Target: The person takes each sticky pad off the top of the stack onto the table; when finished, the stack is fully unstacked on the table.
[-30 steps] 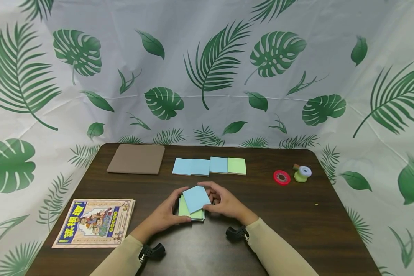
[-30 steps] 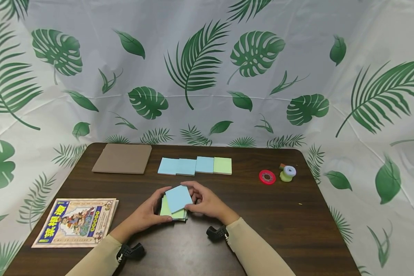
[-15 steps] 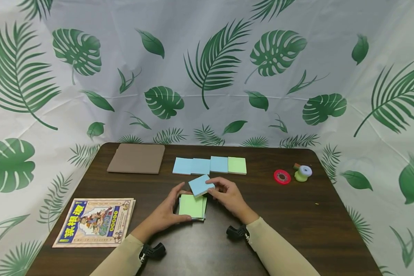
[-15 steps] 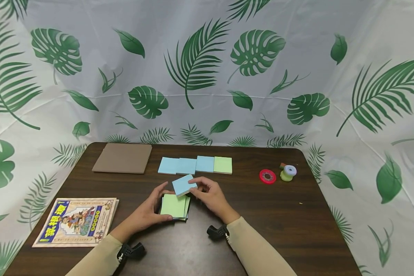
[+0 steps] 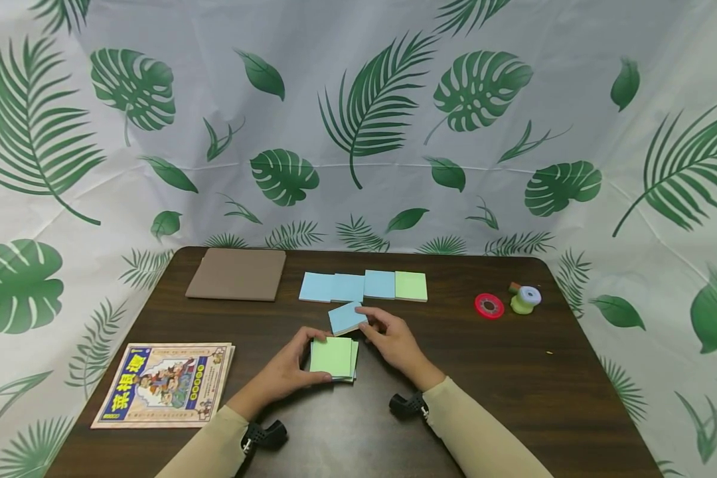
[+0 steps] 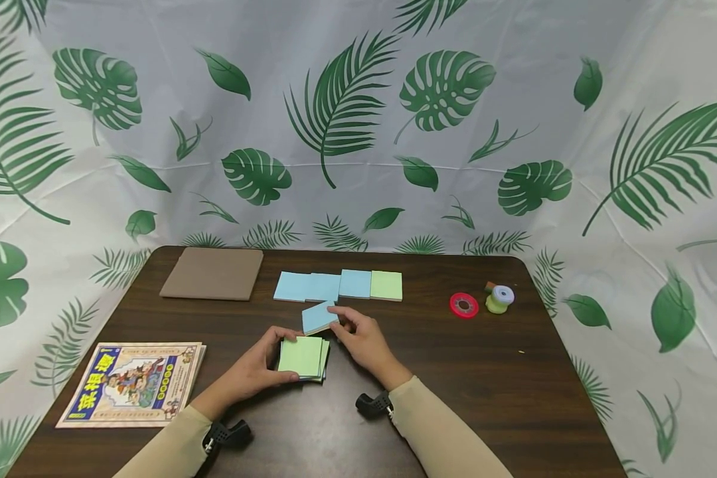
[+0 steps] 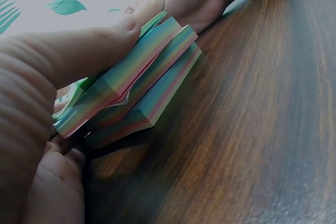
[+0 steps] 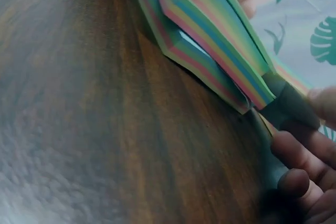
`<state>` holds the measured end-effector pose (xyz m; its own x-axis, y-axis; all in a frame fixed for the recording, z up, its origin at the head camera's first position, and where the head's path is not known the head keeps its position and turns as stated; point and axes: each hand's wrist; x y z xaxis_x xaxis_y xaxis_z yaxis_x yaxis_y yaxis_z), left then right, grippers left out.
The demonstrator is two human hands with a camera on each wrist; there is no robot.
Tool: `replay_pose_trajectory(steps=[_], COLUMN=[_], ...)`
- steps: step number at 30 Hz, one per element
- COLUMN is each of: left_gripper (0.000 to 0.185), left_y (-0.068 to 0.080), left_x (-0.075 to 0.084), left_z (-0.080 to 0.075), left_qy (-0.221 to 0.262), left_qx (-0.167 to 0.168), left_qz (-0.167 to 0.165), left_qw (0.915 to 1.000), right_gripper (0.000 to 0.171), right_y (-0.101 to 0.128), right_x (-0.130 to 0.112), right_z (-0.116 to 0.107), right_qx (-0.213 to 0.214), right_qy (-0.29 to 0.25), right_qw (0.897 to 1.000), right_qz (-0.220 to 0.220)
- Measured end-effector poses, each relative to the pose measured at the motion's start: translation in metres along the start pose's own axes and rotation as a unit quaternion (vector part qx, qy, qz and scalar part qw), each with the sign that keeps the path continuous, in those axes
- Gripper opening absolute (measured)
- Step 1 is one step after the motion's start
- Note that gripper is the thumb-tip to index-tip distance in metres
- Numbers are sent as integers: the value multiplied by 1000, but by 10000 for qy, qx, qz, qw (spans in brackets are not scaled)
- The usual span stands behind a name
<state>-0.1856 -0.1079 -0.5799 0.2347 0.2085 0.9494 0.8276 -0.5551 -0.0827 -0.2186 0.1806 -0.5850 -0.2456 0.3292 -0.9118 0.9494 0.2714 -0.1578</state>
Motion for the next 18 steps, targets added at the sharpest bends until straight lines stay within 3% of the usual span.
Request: replay_pose_trajectory(steps=[7,18], left_gripper=[64,62], left_y=[-1,0], left_x=[3,1], left_z=[-1,-1], left_qy=[-75,-168], left_qx=[-61,-72], left_qz=[33,-29], left_qw=[9999,9998], right_gripper=[29,22], right_y=[-2,-1], right_x=[1,-1], right_z=[4,7], right_qx=[465,192], right_qy=[511,876], right_qw=[9974,9956], right_qz=[-182,-263])
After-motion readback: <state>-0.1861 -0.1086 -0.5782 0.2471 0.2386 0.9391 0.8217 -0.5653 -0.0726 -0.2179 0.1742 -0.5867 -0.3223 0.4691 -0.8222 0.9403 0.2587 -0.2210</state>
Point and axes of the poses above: each hand's wrist, its own y-axis away from the middle knuckle, its own z-axis out of the palm, x = y × z
